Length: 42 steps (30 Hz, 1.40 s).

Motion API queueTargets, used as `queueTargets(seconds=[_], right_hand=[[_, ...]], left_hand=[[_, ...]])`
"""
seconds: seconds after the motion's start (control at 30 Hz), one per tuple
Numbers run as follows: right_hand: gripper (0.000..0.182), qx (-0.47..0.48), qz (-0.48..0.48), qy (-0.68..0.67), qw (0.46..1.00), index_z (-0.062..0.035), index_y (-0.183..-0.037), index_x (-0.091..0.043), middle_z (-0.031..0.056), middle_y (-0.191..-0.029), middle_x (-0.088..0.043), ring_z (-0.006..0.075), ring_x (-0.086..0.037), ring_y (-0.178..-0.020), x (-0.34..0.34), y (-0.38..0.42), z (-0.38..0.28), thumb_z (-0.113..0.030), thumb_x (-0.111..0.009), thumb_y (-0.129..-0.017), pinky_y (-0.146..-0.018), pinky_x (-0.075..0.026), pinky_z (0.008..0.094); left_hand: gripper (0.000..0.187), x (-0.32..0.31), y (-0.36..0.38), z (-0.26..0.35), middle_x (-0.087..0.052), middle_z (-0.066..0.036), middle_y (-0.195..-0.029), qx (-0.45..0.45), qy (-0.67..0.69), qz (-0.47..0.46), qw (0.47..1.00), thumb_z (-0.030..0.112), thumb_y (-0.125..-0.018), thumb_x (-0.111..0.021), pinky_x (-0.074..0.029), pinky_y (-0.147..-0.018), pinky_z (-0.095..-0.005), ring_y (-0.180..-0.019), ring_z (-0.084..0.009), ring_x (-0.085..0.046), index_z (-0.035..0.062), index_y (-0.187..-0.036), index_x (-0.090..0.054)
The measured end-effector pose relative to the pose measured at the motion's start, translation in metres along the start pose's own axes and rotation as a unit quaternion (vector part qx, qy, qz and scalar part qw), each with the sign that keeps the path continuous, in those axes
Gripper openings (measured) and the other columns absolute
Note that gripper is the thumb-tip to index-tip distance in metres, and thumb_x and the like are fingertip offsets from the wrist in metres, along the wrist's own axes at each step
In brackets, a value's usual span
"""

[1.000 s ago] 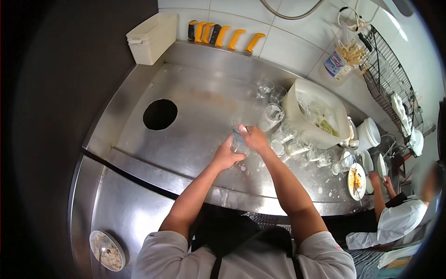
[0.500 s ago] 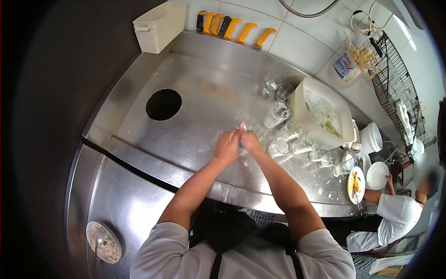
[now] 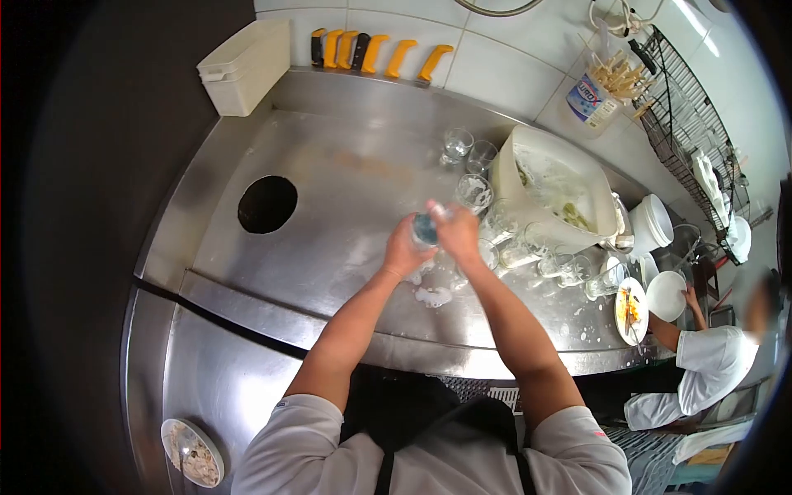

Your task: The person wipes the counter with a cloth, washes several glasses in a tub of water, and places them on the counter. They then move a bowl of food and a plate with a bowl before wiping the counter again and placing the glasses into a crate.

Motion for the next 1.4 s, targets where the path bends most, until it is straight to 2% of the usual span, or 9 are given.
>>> queueTargets(seconds=[0.13,0.3,0.43,0.5,0.7,0.87,1.03,1.23,1.4], right_hand=[[0.05,0.073,0.182,-0.022,0.98,0.0022,-0.082,-0.068,0.0209,-0.066,-0.062,0.0347,-0.057,-0.059,0.128,-0.029,0.017,-0.047,-0.068,-0.09,-0.062,-0.047,0.0431],[0.056,-0.018,0.309,-0.005,0.951,0.0064,-0.089,-0.068,0.0196,-0.07,-0.063,0.0309,-0.058,-0.063,0.236,-0.061,0.131,-0.049,-0.064,-0.093,-0.067,-0.046,0.0406],[0.061,-0.095,0.311,0.109,0.939,0.006,-0.099,-0.07,0.0236,-0.083,-0.069,0.0364,-0.066,-0.076,0.255,-0.071,0.194,-0.054,-0.063,-0.09,-0.076,-0.049,0.0434],[0.066,-0.149,0.279,0.168,0.934,0.0027,-0.107,-0.071,0.0281,-0.096,-0.069,0.0416,-0.068,-0.094,0.248,-0.075,0.208,-0.059,-0.065,-0.086,-0.085,-0.051,0.0464],[0.055,-0.203,0.215,0.183,0.938,-0.0048,-0.096,-0.074,0.0223,-0.089,-0.071,0.0419,-0.067,-0.087,0.239,-0.081,0.201,-0.058,-0.067,-0.083,-0.079,-0.052,0.0459],[0.054,-0.204,0.21,0.186,0.938,-0.0037,-0.089,-0.073,0.0208,-0.082,-0.07,0.0403,-0.067,-0.082,0.239,-0.088,0.192,-0.057,-0.069,-0.082,-0.075,-0.051,0.0451],[0.054,-0.203,0.208,0.194,0.937,-0.0041,-0.089,-0.073,0.0207,-0.083,-0.07,0.0397,-0.067,-0.082,0.236,-0.099,0.2,-0.058,-0.069,-0.082,-0.075,-0.051,0.0446],[0.058,-0.234,0.197,0.199,0.931,-0.0055,-0.099,-0.074,0.0201,-0.093,-0.072,0.0384,-0.068,-0.09,0.236,-0.104,0.203,-0.06,-0.067,-0.081,-0.081,-0.052,0.0442],[0.064,-0.237,0.165,0.233,0.929,-0.0048,-0.105,-0.073,0.0204,-0.098,-0.072,0.0373,-0.068,-0.097,0.234,-0.1,0.21,-0.063,-0.066,-0.081,-0.086,-0.052,0.0441]], left_hand=[[0.084,-0.034,-0.004,-0.005,-0.059,-0.018,-0.131,-0.029,0.028,-0.096,0.995,0.019,-0.069,-0.085,-0.047,-0.101,-0.0409,-0.119,-0.0329,-0.058,0.004,-0.139,-0.042],[0.059,-0.069,-0.034,-0.067,-0.058,-0.015,-0.134,-0.092,-0.003,-0.263,0.96,0.0,-0.082,-0.069,-0.046,-0.102,-0.0372,-0.121,-0.0266,-0.058,0.0044,-0.136,-0.047],[0.056,-0.057,-0.093,-0.106,-0.056,-0.017,-0.135,0.107,-0.043,-0.221,0.968,0.003,-0.082,-0.07,-0.046,-0.104,-0.0357,-0.122,-0.0283,-0.058,-0.0003,-0.134,-0.05],[0.059,-0.053,-0.121,-0.091,-0.055,-0.017,-0.136,0.08,-0.021,-0.121,0.989,0.003,-0.081,-0.071,-0.046,-0.104,-0.0369,-0.123,-0.0292,-0.057,-0.0006,-0.135,-0.049],[0.103,-0.116,-0.215,-0.098,-0.043,-0.024,-0.146,-0.027,0.026,-0.038,0.999,0.009,-0.07,-0.082,-0.04,-0.111,-0.0392,-0.134,-0.0336,-0.047,0.002,-0.152,-0.021],[0.124,-0.148,-0.264,-0.067,-0.043,-0.024,-0.147,0.055,-0.032,-0.02,0.998,0.009,-0.062,-0.087,-0.037,-0.112,-0.0393,-0.135,-0.0314,-0.045,0.0041,-0.155,-0.005],[0.095,-0.157,-0.278,-0.077,-0.053,-0.018,-0.133,0.047,0.128,-0.048,0.989,0.005,-0.06,-0.086,-0.045,-0.104,-0.0361,-0.123,-0.0254,-0.053,0.0047,-0.14,-0.035],[0.099,-0.148,-0.241,-0.093,-0.049,-0.015,-0.131,0.048,0.321,-0.026,0.945,0.006,-0.07,-0.084,-0.049,-0.099,-0.0428,-0.119,-0.0281,-0.053,0.0101,-0.146,-0.021],[0.078,-0.107,-0.165,-0.096,-0.052,-0.014,-0.121,0.206,0.539,0.082,0.812,0.006,-0.087,-0.069,-0.052,-0.089,-0.0494,-0.106,-0.0294,-0.056,0.0232,-0.144,-0.019]])
Point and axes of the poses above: each hand's wrist, its own y-axis away from the middle knuckle, its own x-axis out of the back of the hand, z = x × y, the point moved 9 cm from there along -y, towards the middle knuckle
